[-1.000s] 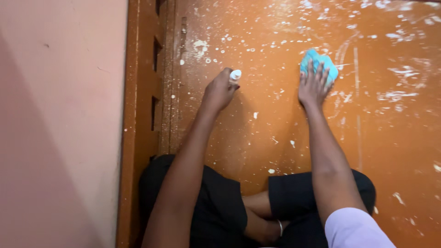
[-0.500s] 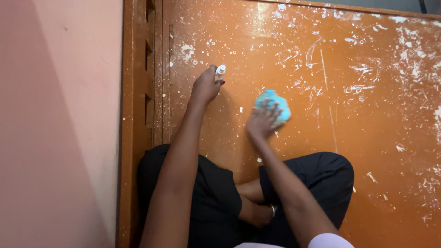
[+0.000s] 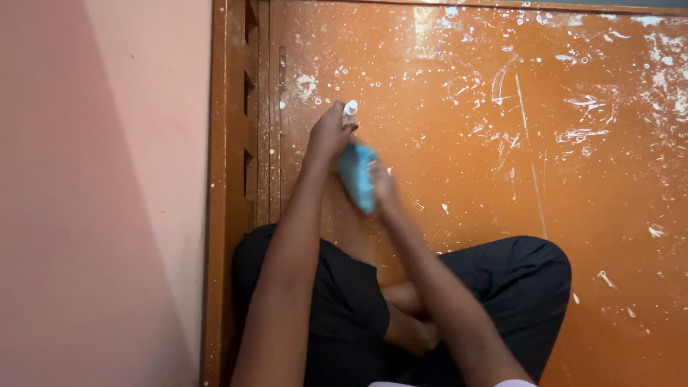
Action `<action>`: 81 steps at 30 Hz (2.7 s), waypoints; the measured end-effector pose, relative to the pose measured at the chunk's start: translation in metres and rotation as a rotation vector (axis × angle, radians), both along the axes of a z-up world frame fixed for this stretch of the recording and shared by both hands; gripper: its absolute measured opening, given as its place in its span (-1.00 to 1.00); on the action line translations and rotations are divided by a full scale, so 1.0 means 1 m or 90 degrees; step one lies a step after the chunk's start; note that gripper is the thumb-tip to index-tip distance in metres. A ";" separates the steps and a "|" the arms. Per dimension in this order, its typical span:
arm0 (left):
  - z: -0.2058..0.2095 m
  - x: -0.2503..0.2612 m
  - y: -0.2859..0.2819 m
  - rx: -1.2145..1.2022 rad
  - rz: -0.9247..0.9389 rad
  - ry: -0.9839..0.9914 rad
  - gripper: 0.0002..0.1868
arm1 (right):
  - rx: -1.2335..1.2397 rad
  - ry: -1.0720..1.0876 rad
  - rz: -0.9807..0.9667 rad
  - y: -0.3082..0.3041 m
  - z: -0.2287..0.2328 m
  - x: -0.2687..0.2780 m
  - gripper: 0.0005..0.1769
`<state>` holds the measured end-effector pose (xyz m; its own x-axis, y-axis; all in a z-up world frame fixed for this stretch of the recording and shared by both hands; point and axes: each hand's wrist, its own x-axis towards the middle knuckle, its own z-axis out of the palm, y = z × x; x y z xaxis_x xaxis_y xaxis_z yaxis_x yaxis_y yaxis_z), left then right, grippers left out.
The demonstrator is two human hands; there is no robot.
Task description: The person sits on the floor and cleans a large orange wooden surface using a spray bottle and a blue cloth. They repeatedly spray the surface and wipe it down in circular and back-and-forth motions.
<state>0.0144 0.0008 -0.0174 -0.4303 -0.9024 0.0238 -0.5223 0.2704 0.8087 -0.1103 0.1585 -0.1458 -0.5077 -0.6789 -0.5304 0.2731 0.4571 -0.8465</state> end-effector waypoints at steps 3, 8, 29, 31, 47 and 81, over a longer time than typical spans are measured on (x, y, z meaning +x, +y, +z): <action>0.007 -0.005 -0.001 0.041 0.006 -0.006 -0.61 | -0.070 0.449 0.002 0.007 0.010 -0.097 -0.46; 0.007 -0.007 -0.001 0.006 0.001 0.002 -0.58 | -0.108 0.872 0.079 0.016 0.030 -0.112 -0.46; 0.014 -0.002 0.002 0.066 -0.020 -0.048 -0.61 | -0.010 0.860 0.522 -0.040 0.046 0.027 -0.33; 0.015 -0.004 0.001 0.035 -0.027 -0.032 -0.58 | -0.073 0.939 0.393 -0.035 0.047 -0.022 -0.26; 0.000 -0.007 -0.002 0.039 -0.043 -0.062 -0.56 | 0.454 0.821 0.137 0.060 0.037 -0.122 -0.11; -0.008 -0.010 0.008 0.017 -0.046 -0.021 -0.58 | 0.177 0.912 0.373 -0.008 0.083 -0.032 -0.32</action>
